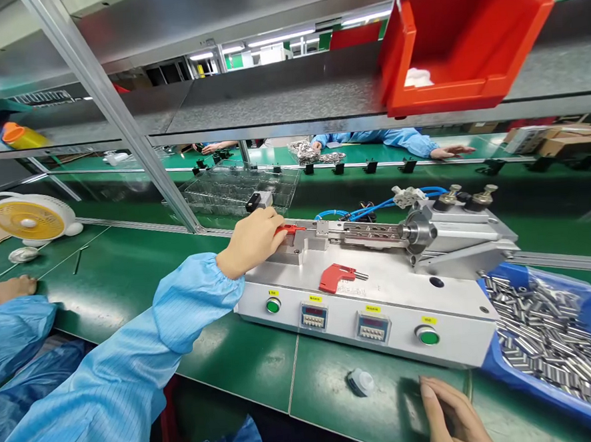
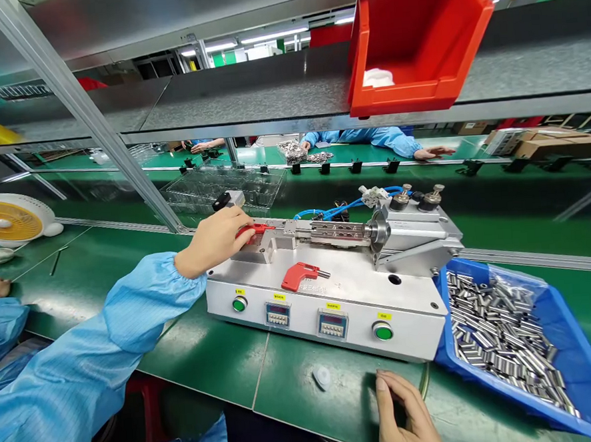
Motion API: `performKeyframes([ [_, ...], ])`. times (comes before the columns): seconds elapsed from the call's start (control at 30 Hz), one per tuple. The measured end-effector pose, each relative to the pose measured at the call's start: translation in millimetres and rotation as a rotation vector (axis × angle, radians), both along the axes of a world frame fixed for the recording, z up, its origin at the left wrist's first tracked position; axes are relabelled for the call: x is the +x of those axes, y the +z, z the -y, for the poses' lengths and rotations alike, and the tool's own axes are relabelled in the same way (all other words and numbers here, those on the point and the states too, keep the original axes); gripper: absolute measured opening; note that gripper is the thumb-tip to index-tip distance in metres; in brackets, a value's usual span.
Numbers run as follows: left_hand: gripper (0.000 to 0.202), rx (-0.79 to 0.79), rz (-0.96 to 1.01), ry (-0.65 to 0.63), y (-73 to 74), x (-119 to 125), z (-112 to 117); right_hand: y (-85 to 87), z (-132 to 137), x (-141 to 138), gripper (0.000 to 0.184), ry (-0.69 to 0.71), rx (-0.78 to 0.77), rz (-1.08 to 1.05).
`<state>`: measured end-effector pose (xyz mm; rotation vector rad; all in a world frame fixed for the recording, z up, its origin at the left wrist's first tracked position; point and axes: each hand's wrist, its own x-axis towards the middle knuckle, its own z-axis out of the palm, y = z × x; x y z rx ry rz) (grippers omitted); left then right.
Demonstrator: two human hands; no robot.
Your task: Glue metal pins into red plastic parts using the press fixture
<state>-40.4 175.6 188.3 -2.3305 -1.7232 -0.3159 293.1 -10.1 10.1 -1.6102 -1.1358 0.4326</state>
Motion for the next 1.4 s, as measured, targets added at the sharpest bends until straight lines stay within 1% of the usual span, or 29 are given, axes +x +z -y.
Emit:
performKeyframes([
  [0.07, 0.021, 0.001, 0.045, -0.013, -2.3, -4.7, 0.6, 6.0, -0.7, 1.0, 0.044, 0.036, 0.012, 0.046],
  [0.2, 0.023, -0.071, 0.085, -0.056, 2.6, -14.2, -4.6, 25.9, -3.3, 1.8, 0.036, 0.134, 0.048, 0.169],
  [0.27, 0.026, -0.03, 0.095, -0.1, -2.6, -19.0, 0.3, 35.1, -4.1, -1.1, 0.033, 0.138, 0.072, 0.196],
  [0.3, 0.027, 0.026, 0.116, -0.13, -10.6, -20.7, 7.3, 38.3, -4.3, -3.6, 0.034, 0.124, 0.096, 0.201],
  [0.33, 0.028, 0.105, 0.152, -0.164, -22.5, -21.6, 17.4, 40.2, -4.7, -6.5, 0.037, 0.11, 0.126, 0.205],
  [0.37, 0.028, 0.199, 0.2, -0.196, -38.0, -21.7, 30.5, 40.8, -5.4, -9.7, 0.042, 0.096, 0.16, 0.214],
  [0.43, 0.025, 0.387, 0.315, -0.23, -75.7, -20.1, 61.6, 38.5, -8.5, -15.7, 0.053, 0.067, 0.233, 0.267],
  [0.47, 0.021, 0.45, 0.359, -0.237, -94.7, -19.0, 77.2, 36.2, -10.7, -18.3, 0.055, 0.064, 0.258, 0.315],
  [0.5, 0.018, 0.474, 0.38, -0.251, -111.5, -18.0, 91.3, 33.7, -13.2, -20.5, 0.057, 0.068, 0.275, 0.375],
  [0.53, 0.015, 0.497, 0.397, -0.248, -124.7, -17.2, 102.9, 31.3, -15.5, -22.4, 0.057, 0.08, 0.282, 0.44],
  [0.57, 0.013, 0.501, 0.419, -0.252, -133.3, -16.8, 111.5, 29.5, -17.2, -24.1, 0.058, 0.098, 0.279, 0.503],
  [0.6, 0.012, 0.481, 0.445, -0.259, -136.7, -17.0, 117.1, 28.4, -18.2, -25.5, 0.059, 0.121, 0.266, 0.557],
  [0.63, 0.012, 0.436, 0.474, -0.272, -135.2, -17.9, 119.8, 28.1, -18.3, -26.7, 0.059, 0.138, 0.251, 0.6],
  [0.67, 0.012, 0.367, 0.501, -0.292, -129.7, -19.8, 120.2, 28.6, -17.7, -27.5, 0.059, 0.141, 0.24, 0.629],
  [0.77, 0.014, 0.121, 0.519, -0.353, -105.0, -28.3, 113.6, 31.1, -15.2, -27.5, 0.054, 0.096, 0.235, 0.667],
  [0.8, 0.015, 0.08, 0.517, -0.357, -99.3, -30.4, 111.0, 31.2, -15.2, -26.9, 0.052, 0.077, 0.235, 0.676],
  [0.83, 0.015, 0.068, 0.526, -0.349, -96.9, -31.1, 109.0, 30.7, -15.9, -26.2, 0.05, 0.061, 0.231, 0.683],
  [0.87, 0.014, 0.078, 0.548, -0.332, -98.3, -30.3, 107.7, 29.9, -17.0, -25.7, 0.048, 0.051, 0.223, 0.69],
  [0.9, 0.013, 0.109, 0.58, -0.307, -103.3, -27.9, 107.3, 29.0, -18.4, -25.5, 0.046, 0.047, 0.209, 0.695],
  [0.93, 0.011, 0.162, 0.617, -0.277, -111.5, -24.3, 107.8, 28.2, -19.6, -25.8, 0.045, 0.041, 0.191, 0.697],
  [1.0, 0.01, 0.314, 0.682, -0.211, -132.7, -15.3, 111.3, 28.1, -20.4, -27.4, 0.044, 0.031, 0.161, 0.684],
  [1.07, 0.013, 0.423, 0.721, -0.149, -151.7, -6.6, 116.8, 29.0, -17.4, -29.5, 0.046, 0.036, 0.143, 0.644],
  [1.1, 0.015, 0.443, 0.744, -0.124, -157.4, -3.1, 119.9, 28.8, -14.6, -30.1, 0.045, 0.042, 0.143, 0.612],
  [1.13, 0.016, 0.44, 0.767, -0.105, -159.8, -0.1, 122.9, 27.5, -11.3, -30.3, 0.042, 0.049, 0.147, 0.573],
  [1.17, 0.017, 0.428, 0.786, -0.095, -158.8, 2.5, 125.5, 24.8, -7.9, -29.9, 0.039, 0.06, 0.148, 0.53],
  [1.2, 0.016, 0.421, 0.796, -0.097, -154.6, 4.9, 127.5, 20.8, -4.8, -28.9, 0.035, 0.074, 0.144, 0.489],
  [1.27, 0.014, 0.427, 0.786, -0.15, -138.9, 10.7, 128.4, 9.9, -0.8, -25.7, 0.032, 0.116, 0.126, 0.438],
  [1.33, 0.013, 0.413, 0.742, -0.251, -118.4, 20.0, 122.9, -1.1, 0.2, -22.3, 0.036, 0.16, 0.099, 0.44],
  [1.4, 0.018, 0.354, 0.685, -0.347, -98.7, 33.6, 109.5, -8.2, -0.8, -20.3, 0.042, 0.179, 0.081, 0.468],
])
